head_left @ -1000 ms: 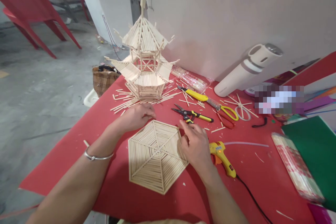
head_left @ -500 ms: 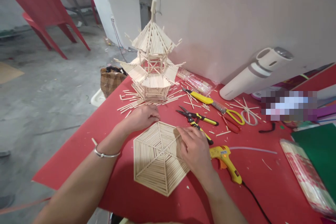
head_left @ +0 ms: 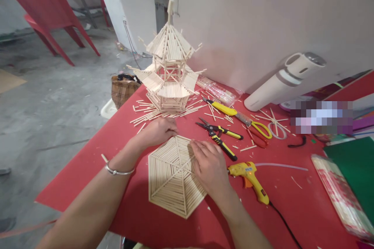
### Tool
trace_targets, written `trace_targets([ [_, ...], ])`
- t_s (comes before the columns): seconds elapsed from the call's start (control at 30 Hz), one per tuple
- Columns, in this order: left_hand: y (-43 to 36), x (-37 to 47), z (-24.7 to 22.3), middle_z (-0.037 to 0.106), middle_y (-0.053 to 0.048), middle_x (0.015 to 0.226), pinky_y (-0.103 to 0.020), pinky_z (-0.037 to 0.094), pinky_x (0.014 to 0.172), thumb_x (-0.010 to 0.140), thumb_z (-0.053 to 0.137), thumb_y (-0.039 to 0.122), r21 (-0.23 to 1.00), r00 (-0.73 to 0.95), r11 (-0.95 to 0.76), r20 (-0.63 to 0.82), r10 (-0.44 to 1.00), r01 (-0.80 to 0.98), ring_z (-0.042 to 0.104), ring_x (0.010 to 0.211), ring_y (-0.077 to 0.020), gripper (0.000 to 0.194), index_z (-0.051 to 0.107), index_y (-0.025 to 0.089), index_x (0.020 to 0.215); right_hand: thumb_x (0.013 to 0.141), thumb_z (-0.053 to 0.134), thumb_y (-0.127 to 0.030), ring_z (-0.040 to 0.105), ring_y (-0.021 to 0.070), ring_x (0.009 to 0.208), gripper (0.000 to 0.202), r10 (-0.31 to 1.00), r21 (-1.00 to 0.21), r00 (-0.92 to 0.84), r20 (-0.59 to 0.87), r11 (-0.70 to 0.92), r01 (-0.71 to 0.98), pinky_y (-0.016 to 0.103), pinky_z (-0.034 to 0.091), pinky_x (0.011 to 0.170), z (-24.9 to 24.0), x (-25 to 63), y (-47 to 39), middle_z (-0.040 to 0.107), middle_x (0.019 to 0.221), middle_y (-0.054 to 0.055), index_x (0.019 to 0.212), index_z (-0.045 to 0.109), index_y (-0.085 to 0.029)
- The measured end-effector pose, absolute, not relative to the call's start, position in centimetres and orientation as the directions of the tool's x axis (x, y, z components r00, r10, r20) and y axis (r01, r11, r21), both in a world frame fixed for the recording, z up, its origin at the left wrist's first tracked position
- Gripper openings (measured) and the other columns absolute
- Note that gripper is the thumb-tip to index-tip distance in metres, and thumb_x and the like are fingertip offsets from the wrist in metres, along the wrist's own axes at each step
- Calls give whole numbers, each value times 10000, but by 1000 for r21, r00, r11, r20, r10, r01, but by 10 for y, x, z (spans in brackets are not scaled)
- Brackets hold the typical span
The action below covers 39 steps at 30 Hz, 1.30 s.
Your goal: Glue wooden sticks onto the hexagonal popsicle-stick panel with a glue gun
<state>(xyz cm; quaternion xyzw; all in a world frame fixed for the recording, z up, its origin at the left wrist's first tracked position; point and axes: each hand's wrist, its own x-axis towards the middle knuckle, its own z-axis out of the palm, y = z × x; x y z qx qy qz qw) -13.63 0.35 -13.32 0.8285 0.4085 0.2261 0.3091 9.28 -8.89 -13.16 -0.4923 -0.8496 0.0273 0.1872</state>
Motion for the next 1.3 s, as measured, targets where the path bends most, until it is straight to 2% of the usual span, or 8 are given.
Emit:
trace_targets([
  [0.3,3,-134,-133,679,-42,751,-262,481,680,869,561,134,705,580,-483,124,805,519,612,699,-132,217,733,161,740,887,499,-94,571,248,1138,417,852,-213,-443,280,505,837,398,373,979,-133,94,-89,704,1232,87,1283,625,-126],
  [0.6,4,-129,-138,684,-53,751,-264,496,687,859,561,119,719,584,-516,188,790,466,623,703,-136,213,731,149,734,900,499,-112,577,245,1130,404,849,-201,-444,287,507,839,394,370,996,-137,95,-89,706,1233,86,1281,630,-131],
  [0.9,5,-127,-141,696,-54,764,-267,494,686,855,563,125,708,569,-506,179,803,491,628,703,-137,210,743,152,751,897,513,-126,571,235,1146,415,861,-204,-427,277,486,850,398,381,1000,-137,95,-89,695,1255,85,1298,621,-129],
  [1.0,4,-129,-137,705,-53,804,-270,496,707,867,573,153,705,569,-486,141,810,517,635,740,-142,193,757,165,806,891,505,-126,573,234,1155,427,874,-224,-396,281,461,859,395,375,1009,-135,100,-87,692,1262,81,1302,617,-130],
  [1.13,5,-133,-134,717,-49,828,-282,492,740,887,563,176,704,570,-473,117,813,530,639,772,-151,201,757,179,839,906,488,-138,604,235,1083,371,906,-213,-272,324,350,912,386,398,947,-128,120,-80,732,1153,73,1229,669,-156],
  [1.3,7,-136,-138,731,-55,847,-287,490,733,883,562,197,726,562,-440,91,822,528,647,777,-160,195,751,174,841,971,513,-246,616,212,981,251,926,-228,-170,336,255,940,344,423,893,-111,149,-70,740,1031,54,1091,732,-215],
])
